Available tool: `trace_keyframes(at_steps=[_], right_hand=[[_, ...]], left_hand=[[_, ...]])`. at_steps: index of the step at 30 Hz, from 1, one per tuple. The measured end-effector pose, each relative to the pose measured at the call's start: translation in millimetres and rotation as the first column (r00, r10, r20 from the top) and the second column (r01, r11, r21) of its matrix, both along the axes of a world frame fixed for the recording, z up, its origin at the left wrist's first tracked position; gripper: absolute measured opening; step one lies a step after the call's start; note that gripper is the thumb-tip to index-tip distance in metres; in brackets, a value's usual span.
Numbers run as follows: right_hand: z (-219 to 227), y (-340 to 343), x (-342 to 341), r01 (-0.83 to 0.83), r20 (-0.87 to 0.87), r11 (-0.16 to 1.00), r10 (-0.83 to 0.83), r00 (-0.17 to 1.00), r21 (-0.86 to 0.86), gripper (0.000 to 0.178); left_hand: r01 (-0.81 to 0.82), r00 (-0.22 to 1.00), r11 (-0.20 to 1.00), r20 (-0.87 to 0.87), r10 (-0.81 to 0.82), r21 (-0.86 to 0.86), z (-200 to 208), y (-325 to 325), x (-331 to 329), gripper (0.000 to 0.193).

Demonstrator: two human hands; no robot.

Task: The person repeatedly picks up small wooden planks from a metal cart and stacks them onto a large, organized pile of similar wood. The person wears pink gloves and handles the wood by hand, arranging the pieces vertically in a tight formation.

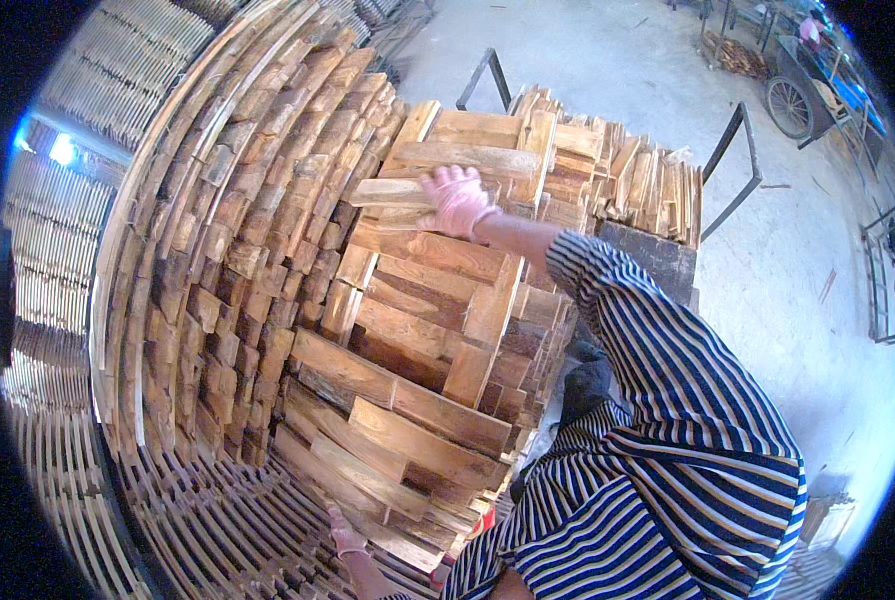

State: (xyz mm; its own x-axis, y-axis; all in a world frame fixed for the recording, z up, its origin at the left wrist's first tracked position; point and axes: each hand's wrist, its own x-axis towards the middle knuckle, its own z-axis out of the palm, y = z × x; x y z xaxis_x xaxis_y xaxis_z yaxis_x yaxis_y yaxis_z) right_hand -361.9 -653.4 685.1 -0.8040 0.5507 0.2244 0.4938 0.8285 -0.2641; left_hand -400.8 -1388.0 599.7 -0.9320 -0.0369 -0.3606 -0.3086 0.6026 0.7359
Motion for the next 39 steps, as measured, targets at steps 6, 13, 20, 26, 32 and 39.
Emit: trace_keyframes(at_steps=[6,13,20,26,32,39], right_hand=[[-18,51,25,-0.108,0.001,0.993,0.109,0.994,-0.044,0.064],[-23,52,25,-0.061,-0.144,0.998,0.058,0.988,-0.017,0.07],[-19,76,34,-0.255,-0.112,0.943,0.235,0.965,-0.213,0.078],[25,157,122,-0.526,-0.232,0.657,0.484,0.844,-0.54,0.075],[20,266,237,-0.239,-0.386,0.756,-0.02,0.922,-0.61,0.054],[-55,395,307,0.113,-0.326,0.636,-0.531,0.782,-0.764,0.049]], left_hand=[[-0.04,0.818,0.793,-0.476,-0.324,-0.608,10,107,3,0.055],[0.144,0.719,0.975,-0.659,-0.222,-0.171,147,379,69,0.048],[0.653,0.752,0.72,-0.083,-0.654,0.235,117,572,123,0.018],[0.949,0.007,0.076,0.22,-0.976,0.307,59,754,235,0.039],[0.9,-0.202,-0.146,0.094,-0.975,0.411,-54,904,282,0.039],[0.941,-0.063,0.027,0.252,-0.966,0.338,-196,1096,349,0.041]])
